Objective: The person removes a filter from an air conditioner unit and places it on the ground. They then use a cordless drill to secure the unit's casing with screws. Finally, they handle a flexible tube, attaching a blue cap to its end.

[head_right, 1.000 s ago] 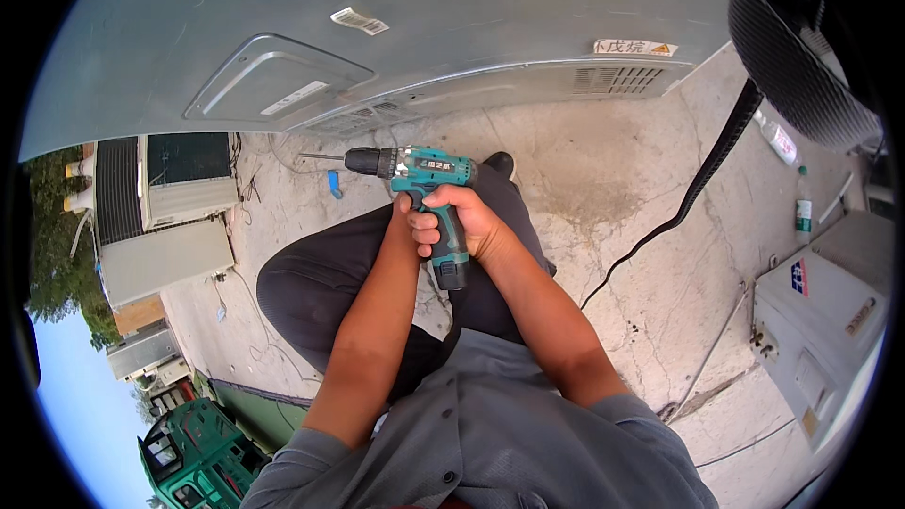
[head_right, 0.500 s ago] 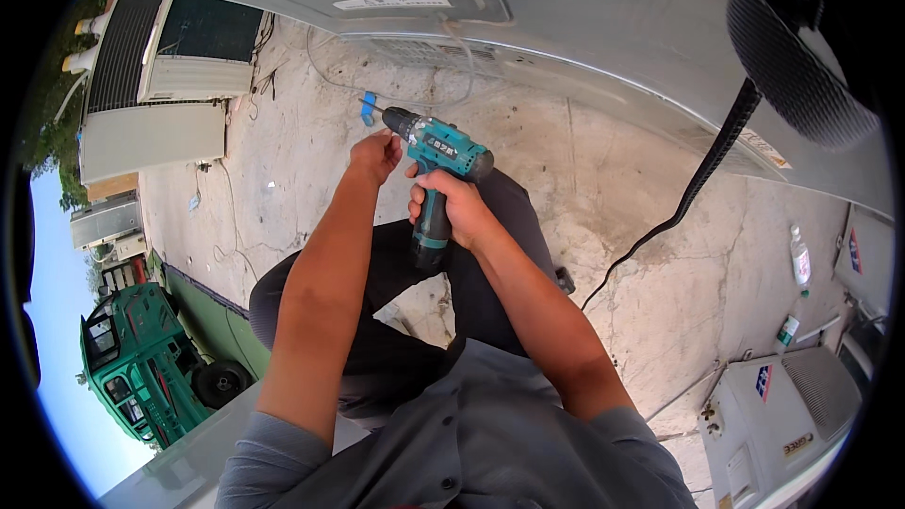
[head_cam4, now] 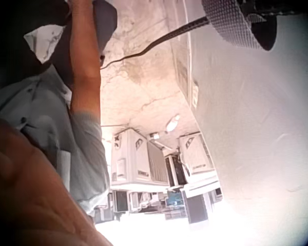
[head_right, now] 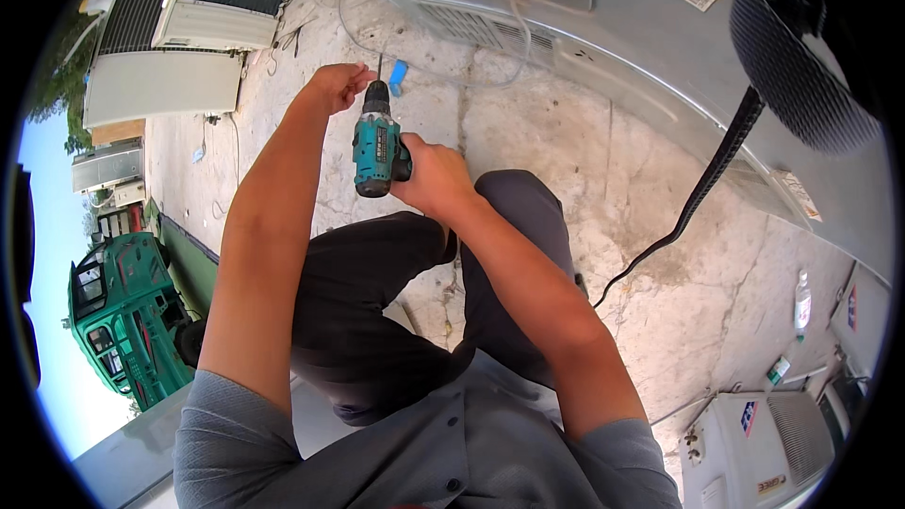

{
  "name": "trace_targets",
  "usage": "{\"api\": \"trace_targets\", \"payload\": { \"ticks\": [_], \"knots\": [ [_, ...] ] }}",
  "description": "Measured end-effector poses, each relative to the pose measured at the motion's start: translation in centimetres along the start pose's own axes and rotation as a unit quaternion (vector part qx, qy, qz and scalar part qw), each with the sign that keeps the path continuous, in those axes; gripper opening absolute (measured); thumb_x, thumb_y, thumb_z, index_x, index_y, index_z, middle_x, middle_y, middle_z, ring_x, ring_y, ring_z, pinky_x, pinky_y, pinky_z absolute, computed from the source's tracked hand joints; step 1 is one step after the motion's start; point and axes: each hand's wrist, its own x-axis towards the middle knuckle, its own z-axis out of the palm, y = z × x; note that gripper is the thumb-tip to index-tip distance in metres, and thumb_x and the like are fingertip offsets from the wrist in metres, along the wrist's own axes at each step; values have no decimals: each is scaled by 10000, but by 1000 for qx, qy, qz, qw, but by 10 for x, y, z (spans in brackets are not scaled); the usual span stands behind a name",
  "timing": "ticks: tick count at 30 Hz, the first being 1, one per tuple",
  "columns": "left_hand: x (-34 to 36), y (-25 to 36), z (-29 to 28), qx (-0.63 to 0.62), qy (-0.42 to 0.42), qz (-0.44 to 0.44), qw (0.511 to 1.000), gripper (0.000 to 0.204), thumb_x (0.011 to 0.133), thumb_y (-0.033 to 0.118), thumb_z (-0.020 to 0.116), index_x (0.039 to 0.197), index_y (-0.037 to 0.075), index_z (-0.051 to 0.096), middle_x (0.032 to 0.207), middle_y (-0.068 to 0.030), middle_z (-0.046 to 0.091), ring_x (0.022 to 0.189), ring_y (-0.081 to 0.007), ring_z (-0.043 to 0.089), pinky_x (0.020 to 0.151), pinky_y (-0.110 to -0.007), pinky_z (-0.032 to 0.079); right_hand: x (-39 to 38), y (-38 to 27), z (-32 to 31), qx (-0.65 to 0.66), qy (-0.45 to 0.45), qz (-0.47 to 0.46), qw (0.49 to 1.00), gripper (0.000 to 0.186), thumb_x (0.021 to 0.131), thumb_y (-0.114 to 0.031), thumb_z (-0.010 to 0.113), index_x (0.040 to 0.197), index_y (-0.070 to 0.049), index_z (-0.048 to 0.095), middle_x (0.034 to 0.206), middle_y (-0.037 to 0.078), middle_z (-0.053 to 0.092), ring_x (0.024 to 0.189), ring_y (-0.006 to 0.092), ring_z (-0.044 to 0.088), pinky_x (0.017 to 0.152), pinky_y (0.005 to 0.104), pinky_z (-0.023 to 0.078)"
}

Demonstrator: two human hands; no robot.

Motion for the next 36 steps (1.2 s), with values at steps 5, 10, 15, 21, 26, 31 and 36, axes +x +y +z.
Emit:
{"api": "trace_targets", "payload": {
  "ticks": [5, 10, 15, 21, 26, 31, 36],
  "knots": [
    [7, 9, 11, -51, -79, -36, 995, 167, 1040, 293, 495, 1020, 171, 607, 1048, 25, 729, 605, -32, 445, 468, -170, 326, 6, 7, 7, -142, -47, 2, 989, 491, 695, -233, 770, 1073, -4, 556, 823, 199, 688, 808, 387, 681, 737, 475, 540],
    [36, 0, 13, -131, -125, -27, 983, 175, 1045, 286, 491, 1016, 148, 594, 1033, -2, 726, 570, -46, 435, 455, -166, 341, 15, 13, 12, -222, -75, -14, 972, 489, 689, -210, 762, 1083, -32, 533, 904, 179, 693, 843, 374, 682, 756, 467, 542],
    [47, 5, 26, -161, -141, 18, 977, 173, 1024, 234, 540, 1010, 110, 661, 852, 23, 679, 595, -51, 494, 535, -171, 430, 27, 17, 8, -254, -59, -15, 965, 499, 674, -197, 760, 1084, -37, 525, 937, 172, 694, 877, 368, 678, 762, 462, 541],
    [57, 6, 36, -188, -151, 20, 970, 172, 1024, 242, 542, 1001, 114, 655, 836, 46, 664, 616, -39, 476, 539, -184, 421, 37, 32, 12, -266, -49, -5, 963, 551, 659, -193, 776, 1129, -39, 533, 926, 162, 694, 867, 362, 681, 754, 455, 541],
    [67, 1, 39, -195, -171, 4, 966, 180, 1028, 246, 533, 1004, 118, 656, 834, 51, 660, 613, -32, 461, 534, -193, 419, 42, 39, 15, -271, -63, 18, 960, 538, 665, -191, 796, 1116, -40, 544, 868, 162, 696, 838, 358, 689, 732, 456, 542],
    [71, 4, 44, -138, -152, 16, 979, 196, 1028, 261, 531, 1016, 118, 664, 837, 57, 663, 602, -38, 455, 531, -202, 423, 47, 26, 17, -264, -68, 71, 959, 468, 671, -173, 787, 1046, -37, 541, 829, 173, 696, 819, 368, 689, 712, 464, 542],
    [80, 16, 69, -56, -69, 99, 991, 218, 1024, 258, 525, 1008, 104, 678, 834, 49, 676, 564, -63, 435, 533, -216, 435, 66, 33, 41, -265, -42, 92, 959, 442, 697, -148, 767, 1037, -7, 524, 846, 186, 699, 822, 363, 698, 717, 451, 553]
  ]
}}
